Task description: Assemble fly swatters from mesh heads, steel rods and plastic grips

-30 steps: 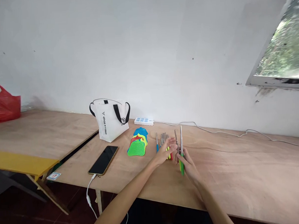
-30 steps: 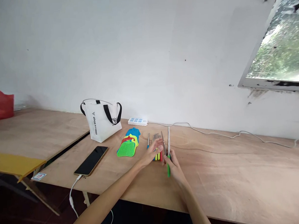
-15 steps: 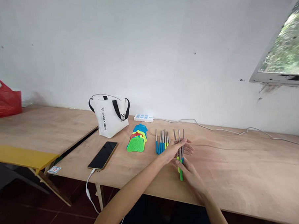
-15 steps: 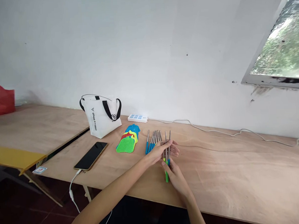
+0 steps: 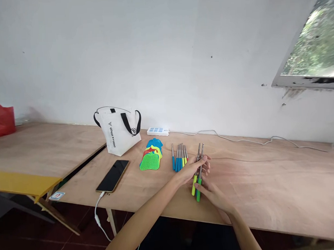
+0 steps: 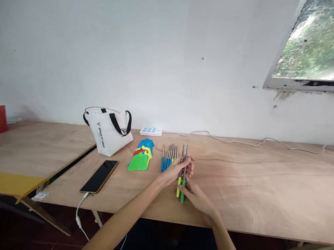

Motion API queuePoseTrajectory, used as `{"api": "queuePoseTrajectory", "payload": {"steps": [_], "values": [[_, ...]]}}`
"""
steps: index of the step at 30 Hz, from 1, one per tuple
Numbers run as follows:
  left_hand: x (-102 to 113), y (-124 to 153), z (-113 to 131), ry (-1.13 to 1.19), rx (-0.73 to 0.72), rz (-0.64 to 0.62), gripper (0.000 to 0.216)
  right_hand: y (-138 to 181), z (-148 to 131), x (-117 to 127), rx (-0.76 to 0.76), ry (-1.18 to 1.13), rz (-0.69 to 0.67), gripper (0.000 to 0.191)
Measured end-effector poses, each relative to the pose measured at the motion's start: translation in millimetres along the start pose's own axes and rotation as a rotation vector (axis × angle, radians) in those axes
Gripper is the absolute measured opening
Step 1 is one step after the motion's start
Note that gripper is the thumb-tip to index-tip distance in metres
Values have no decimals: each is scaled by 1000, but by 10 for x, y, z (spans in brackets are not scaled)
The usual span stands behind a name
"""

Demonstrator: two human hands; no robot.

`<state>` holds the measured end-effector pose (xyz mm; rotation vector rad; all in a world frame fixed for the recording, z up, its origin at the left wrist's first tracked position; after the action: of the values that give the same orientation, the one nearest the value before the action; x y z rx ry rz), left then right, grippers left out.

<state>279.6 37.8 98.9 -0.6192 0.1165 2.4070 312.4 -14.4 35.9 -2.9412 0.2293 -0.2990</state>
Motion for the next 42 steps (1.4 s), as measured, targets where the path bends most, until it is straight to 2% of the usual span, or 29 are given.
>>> {"api": "queuePoseTrajectory", "payload": {"steps": [3,6,10,16,20,23,27,30,32,34,35,36,38,39,40,41,42], "values": [[18,42,-35,-28,38,-31,54,27,80,22,-71,-48,-16,55],[73,44,-34,-22,17,-2,56,37,125,89,-101,-81,51,60],[114,33,-17,-39,-39,49,59,41,64,10,-68,-66,22,59],[17,124,89,-79,-131,19,58,-16,-48,-83,33,-49,11,57],[-55,177,62,-45,-58,-59,56,18,-49,-137,53,-45,-3,48],[-50,161,52,7,6,-79,54,84,-46,-227,-9,-133,-29,48],[55,108,113,193,-11,41,52,107,-83,-276,-149,-317,106,51],[150,71,31,251,40,161,51,148,-125,-384,-247,-414,164,54],[268,5,4,276,110,248,48,264,-87,-483,-306,-429,188,56],[535,-104,160,334,117,390,47,504,33,-669,-364,-387,140,61],[783,-148,352,394,41,530,48,671,114,-807,-390,-344,71,65],[964,-194,555,422,-13,584,50,866,195,-984,-411,-284,-50,68],[1284,-256,952,448,-92,626,52,1173,210,-1209,-287,-182,-223,68],[1418,-261,1108,452,-116,632,50,1249,180,-1226,-204,-130,-249,67],[1519,-251,1211,446,-121,625,47,1274,187,-1198,-194,-94,-261,67],[1569,-234,1264,416,-116,594,44,1236,200,-1122,-228,-79,-265,68],[1579,-211,1257,356,-96,557,43,1100,209,-945,-268,-61,-200,70]]}}
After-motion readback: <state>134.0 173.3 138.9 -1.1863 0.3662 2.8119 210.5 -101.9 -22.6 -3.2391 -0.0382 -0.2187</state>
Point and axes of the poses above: each hand's wrist, its own y-axis away from the middle knuckle, its own x-axis out of the back of the hand, z = x × y, the point moved 10 cm from there along -y, towards the middle knuckle, and after that the axes turned 15 degrees about z, right-handed, at the moved point
